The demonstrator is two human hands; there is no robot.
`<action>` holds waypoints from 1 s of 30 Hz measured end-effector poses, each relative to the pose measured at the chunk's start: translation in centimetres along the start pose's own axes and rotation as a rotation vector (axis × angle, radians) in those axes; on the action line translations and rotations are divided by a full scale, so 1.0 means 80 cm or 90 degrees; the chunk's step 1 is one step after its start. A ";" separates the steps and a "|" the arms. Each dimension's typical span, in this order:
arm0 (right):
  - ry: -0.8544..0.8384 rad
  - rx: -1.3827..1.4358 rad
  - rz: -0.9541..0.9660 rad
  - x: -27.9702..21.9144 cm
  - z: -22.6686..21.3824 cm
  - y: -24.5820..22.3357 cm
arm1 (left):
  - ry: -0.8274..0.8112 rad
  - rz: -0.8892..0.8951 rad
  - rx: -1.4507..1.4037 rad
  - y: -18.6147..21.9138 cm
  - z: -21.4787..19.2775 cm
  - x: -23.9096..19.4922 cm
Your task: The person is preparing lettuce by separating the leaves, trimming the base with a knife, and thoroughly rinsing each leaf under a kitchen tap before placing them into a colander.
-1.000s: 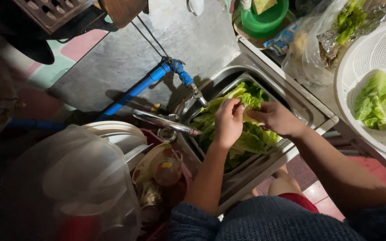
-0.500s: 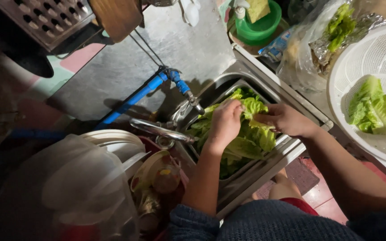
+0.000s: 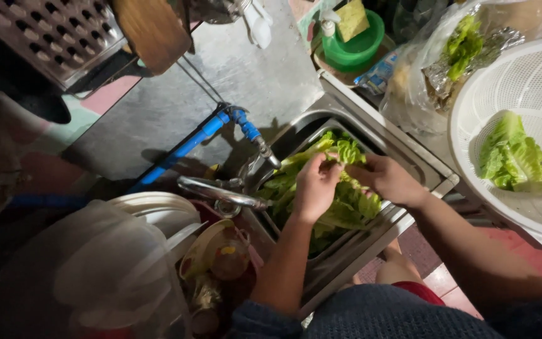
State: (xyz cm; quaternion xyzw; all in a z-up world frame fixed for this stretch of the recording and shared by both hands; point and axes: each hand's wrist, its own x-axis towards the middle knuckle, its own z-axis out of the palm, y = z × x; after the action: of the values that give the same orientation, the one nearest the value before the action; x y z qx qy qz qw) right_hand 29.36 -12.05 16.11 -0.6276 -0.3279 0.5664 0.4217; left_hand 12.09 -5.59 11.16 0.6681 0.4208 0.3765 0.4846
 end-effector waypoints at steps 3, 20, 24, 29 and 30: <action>0.032 0.006 -0.014 0.002 -0.009 0.013 | 0.003 -0.020 0.007 -0.005 0.005 0.014; 0.176 0.033 -0.166 0.016 -0.033 0.050 | -0.108 -0.081 -0.019 0.030 0.061 0.019; 0.143 0.097 -0.149 0.012 -0.026 0.030 | -0.109 -0.177 -0.360 0.019 0.063 0.021; 0.178 0.184 -0.175 0.031 -0.015 0.071 | -0.039 -0.174 -0.397 0.041 0.055 0.016; 0.189 0.188 -0.170 0.030 -0.012 0.071 | -0.036 -0.057 -0.224 0.037 0.051 0.018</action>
State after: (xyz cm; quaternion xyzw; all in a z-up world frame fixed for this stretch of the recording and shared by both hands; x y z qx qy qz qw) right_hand 30.28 -12.49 9.92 -0.5866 -0.2558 0.4489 0.6237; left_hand 16.89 -6.15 13.14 0.5640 0.3642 0.4034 0.6217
